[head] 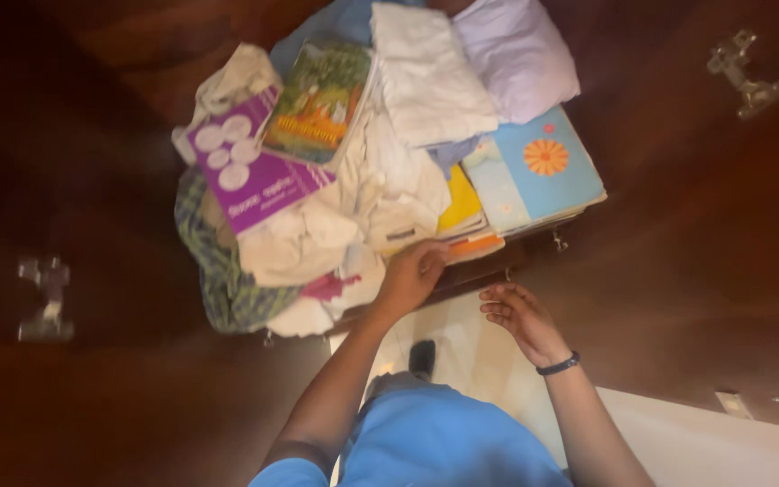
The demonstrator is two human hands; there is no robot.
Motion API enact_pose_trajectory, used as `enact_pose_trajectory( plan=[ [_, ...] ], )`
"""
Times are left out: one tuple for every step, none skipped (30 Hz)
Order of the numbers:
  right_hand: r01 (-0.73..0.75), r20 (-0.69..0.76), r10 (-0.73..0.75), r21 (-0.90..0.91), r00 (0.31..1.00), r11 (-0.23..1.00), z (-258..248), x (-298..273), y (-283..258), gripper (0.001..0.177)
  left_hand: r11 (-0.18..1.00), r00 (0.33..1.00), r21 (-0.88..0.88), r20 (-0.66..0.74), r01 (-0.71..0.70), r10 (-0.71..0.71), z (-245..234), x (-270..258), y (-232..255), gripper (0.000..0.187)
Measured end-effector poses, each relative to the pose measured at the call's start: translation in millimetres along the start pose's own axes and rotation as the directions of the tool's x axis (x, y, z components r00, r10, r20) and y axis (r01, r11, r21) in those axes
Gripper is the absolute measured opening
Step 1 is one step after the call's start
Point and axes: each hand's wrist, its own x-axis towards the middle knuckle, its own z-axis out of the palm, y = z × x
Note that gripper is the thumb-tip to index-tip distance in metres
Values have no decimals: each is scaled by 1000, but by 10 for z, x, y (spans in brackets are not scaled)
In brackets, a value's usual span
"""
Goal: The person opens a wardrobe and removes various items including clothes and books, placing them one by one onto a nearby bed. The person handles shirts, pants, and several books, moving them from the wardrobe to the bed.
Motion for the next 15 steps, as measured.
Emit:
enact_pose_trajectory(
  plan=[
    [33,8,-33,15,999,999,14,92,-28,17,986,990,121,-73,-113,122,-76,178,69,20],
    [60,14,-61,30,998,998,30,169,-45,16,947,960,244,-130,-210,246,-138,331,120,17],
    [87,20,-88,45,996,995,55,231,-57,16,883,912,366,-170,-293,373,-193,484,158,15],
    [80,2,-80,30,997,996,80,272,-82,16,858,895,415,-185,-304,406,-243,640,191,14],
    [71,-15,-71,15,997,997,108,289,-106,16,830,876,463,-198,-312,440,-293,793,218,13],
    [66,-28,-66,-2,997,998,143,321,-144,16,798,853,511,-213,-319,477,-340,956,246,13],
    [76,-41,-76,-7,996,997,176,344,-178,16,775,850,549,-204,-312,486,-376,1106,270,15],
    [84,-54,-85,-14,995,996,195,353,-211,15,752,847,586,-196,-303,494,-400,1239,283,18],
    [92,-67,-93,-21,993,996,211,361,-237,15,727,845,621,-188,-293,501,-418,1364,287,20],
    [100,-80,-101,-16,992,995,217,356,-256,15,705,843,650,-180,-285,507,-430,1479,282,24],
    [107,-92,-108,-11,990,994,214,341,-271,15,681,841,678,-171,-277,513,-438,1585,271,27],
    [116,-103,-116,-5,988,993,215,337,-280,15,655,839,706,-162,-269,519,-451,1678,253,30],
    [124,-101,-124,0,987,992,214,335,-284,15,644,844,723,-163,-250,510,-461,1751,229,28],
    [133,-99,-132,3,986,991,204,329,-292,15,634,850,738,-165,-230,501,-466,1817,200,26],
    [141,-97,-140,6,985,990,196,321,-294,15,624,854,753,-168,-211,492,-471,1880,164,24]
  ],
)
